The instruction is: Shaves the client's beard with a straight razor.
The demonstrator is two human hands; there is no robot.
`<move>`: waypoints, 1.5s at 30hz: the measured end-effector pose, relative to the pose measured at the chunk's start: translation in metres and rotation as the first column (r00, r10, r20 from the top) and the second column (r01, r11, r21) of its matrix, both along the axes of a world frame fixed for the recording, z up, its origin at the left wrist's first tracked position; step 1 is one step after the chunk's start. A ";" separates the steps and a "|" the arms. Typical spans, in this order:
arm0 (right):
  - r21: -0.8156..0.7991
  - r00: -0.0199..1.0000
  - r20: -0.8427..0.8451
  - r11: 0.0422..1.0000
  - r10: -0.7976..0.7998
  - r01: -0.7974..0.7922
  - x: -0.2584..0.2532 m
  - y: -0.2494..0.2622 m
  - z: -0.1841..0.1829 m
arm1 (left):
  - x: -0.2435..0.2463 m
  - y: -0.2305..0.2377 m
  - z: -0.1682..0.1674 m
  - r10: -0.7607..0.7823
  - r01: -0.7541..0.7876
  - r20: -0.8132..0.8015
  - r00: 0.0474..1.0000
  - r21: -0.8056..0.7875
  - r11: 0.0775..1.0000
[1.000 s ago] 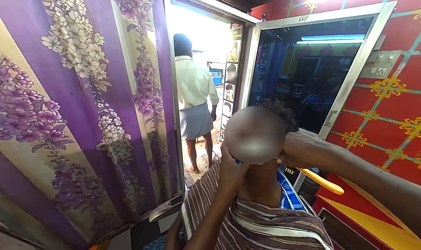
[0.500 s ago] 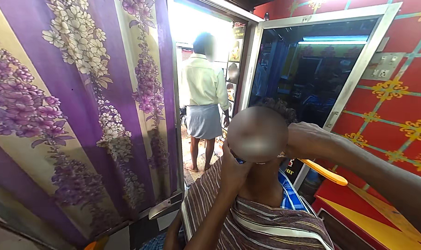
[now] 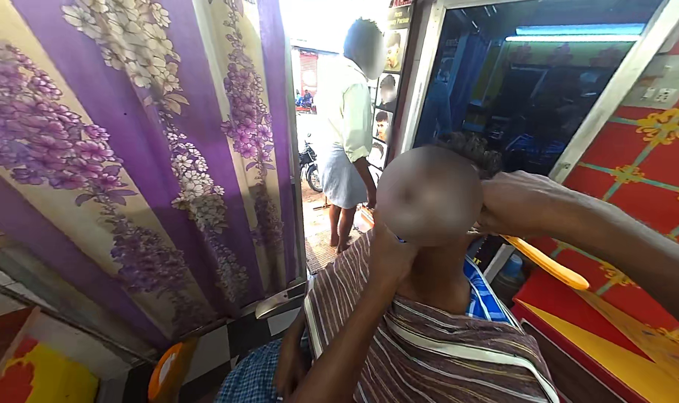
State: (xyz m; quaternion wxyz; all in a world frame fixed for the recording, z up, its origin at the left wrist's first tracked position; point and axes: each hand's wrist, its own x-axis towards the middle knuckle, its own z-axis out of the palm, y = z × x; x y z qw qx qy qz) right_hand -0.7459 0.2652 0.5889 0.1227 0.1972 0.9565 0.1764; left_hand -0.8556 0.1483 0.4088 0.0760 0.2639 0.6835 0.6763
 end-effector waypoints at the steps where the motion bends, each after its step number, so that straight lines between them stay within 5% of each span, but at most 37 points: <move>1: -0.023 1.000 0.008 0.999 0.029 -0.029 0.003 0.000 -0.002 | -0.001 0.000 -0.001 0.007 -0.007 0.002 1.000 -0.005 1.000; 6: -0.092 0.989 0.149 0.996 0.010 0.003 -0.003 -0.002 0.000 | -0.010 0.004 0.002 0.010 -0.010 -0.009 1.000 0.004 1.000; 13: -0.043 1.000 0.003 0.999 0.001 -0.001 -0.003 0.005 0.004 | -0.007 0.003 0.004 -0.019 0.019 0.030 0.999 0.001 1.000; 18: -0.117 0.993 0.103 0.992 0.054 -0.042 0.001 0.005 0.015 | -0.004 0.013 0.000 0.000 -0.014 0.172 0.985 0.080 0.997; 33: 0.029 0.994 0.051 0.996 -0.091 0.090 -0.013 -0.010 0.017 | 0.005 0.017 -0.006 -0.038 0.002 0.221 0.974 0.161 0.987; 38: -0.003 0.982 0.162 0.996 -0.093 0.095 -0.016 -0.012 0.015 | 0.004 0.017 -0.007 -0.030 -0.001 0.212 0.977 0.147 0.989; 45: 0.000 0.989 0.100 0.994 -0.112 0.113 -0.021 -0.010 0.024 | 0.004 0.018 -0.010 -0.036 -0.002 0.203 0.978 0.183 0.983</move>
